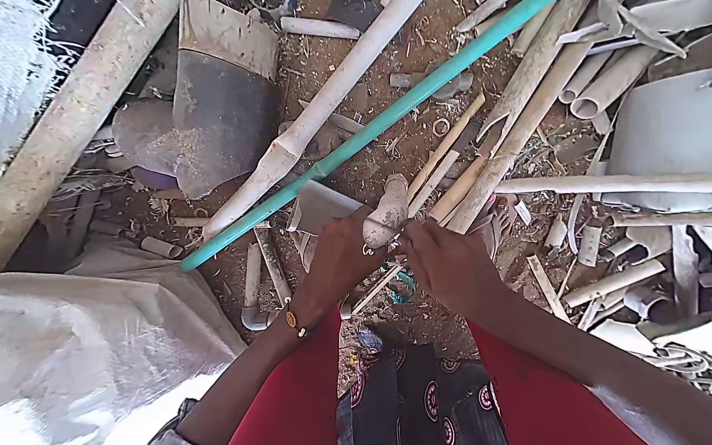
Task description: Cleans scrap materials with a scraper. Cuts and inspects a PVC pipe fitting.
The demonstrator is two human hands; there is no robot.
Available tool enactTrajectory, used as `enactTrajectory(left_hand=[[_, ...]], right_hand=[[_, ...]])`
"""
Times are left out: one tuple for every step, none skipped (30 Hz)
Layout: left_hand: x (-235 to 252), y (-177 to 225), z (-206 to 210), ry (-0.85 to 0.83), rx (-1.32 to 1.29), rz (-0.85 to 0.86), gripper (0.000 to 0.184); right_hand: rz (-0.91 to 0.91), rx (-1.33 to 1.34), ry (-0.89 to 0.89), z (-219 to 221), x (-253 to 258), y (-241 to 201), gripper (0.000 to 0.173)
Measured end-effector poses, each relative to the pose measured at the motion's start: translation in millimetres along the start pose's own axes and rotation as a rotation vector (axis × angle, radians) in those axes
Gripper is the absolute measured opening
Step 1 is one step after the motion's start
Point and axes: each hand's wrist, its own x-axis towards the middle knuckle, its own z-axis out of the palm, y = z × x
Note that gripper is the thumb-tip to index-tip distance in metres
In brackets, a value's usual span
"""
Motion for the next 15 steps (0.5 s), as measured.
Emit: enactTrajectory(left_hand=[[0, 0, 1, 0.008, 0.0, 0.008, 0.035], [1, 2, 0, 0.011, 0.004, 0.007, 0.036], [2, 4, -1, -0.003, 0.001, -0.014, 0.037], [4, 6, -4, -0.023, -0.002, -0.041, 0.039], [5, 6, -4, -0.029, 0.001, -0.055, 0.037], [5, 7, -4, -0.034, 0.003, -0.065, 0.035], [4, 8, -4, -0.036, 0.004, -0.071, 0.034], [4, 8, -4, -0.03, 0.005, -0.064, 0.033], [3, 7, -2, -0.008, 0.007, -0.045, 0.032], [2, 7, -2, -0.003, 0.002, -0.031, 0.032], [3, 8, -3, -0.001, 0.004, -0.019, 0.032], [4, 9, -4, -0.011, -0.001, -0.024, 0.034], [5, 10, -4, -0.031, -0.001, -0.041, 0.037], [5, 10, -4, -0.034, 0.005, -0.05, 0.038], [4, 10, -3, -0.036, 0.019, -0.053, 0.036]], right_hand=[[-0.062, -0.072, 0.022, 2, -2, 0, 0.018], [-0.077, -0.133, 0.025, 2, -3, 1, 0.017], [-0.044, -0.174, 0.002, 2, -3, 5, 0.017], [0.031, -0.194, -0.051, 1, 0, 10, 0.019], [0.143, -0.196, -0.163, -4, 5, 15, 0.021], [0.247, -0.197, -0.286, -8, 10, 21, 0.025], [0.263, -0.194, -0.299, -9, 9, 25, 0.026], [0.183, -0.195, -0.193, -7, 1, 28, 0.024], [0.081, -0.187, -0.07, -5, -8, 26, 0.022], [-0.002, -0.183, 0.007, -4, -16, 22, 0.021], [-0.045, -0.194, 0.038, -3, -19, 21, 0.02], [-0.035, -0.196, 0.026, -1, -20, 24, 0.02], [0.018, -0.2, -0.025, 0, -19, 29, 0.02], [0.113, -0.204, -0.128, -2, -14, 34, 0.022], [0.239, -0.193, -0.288, -7, -7, 38, 0.026]])
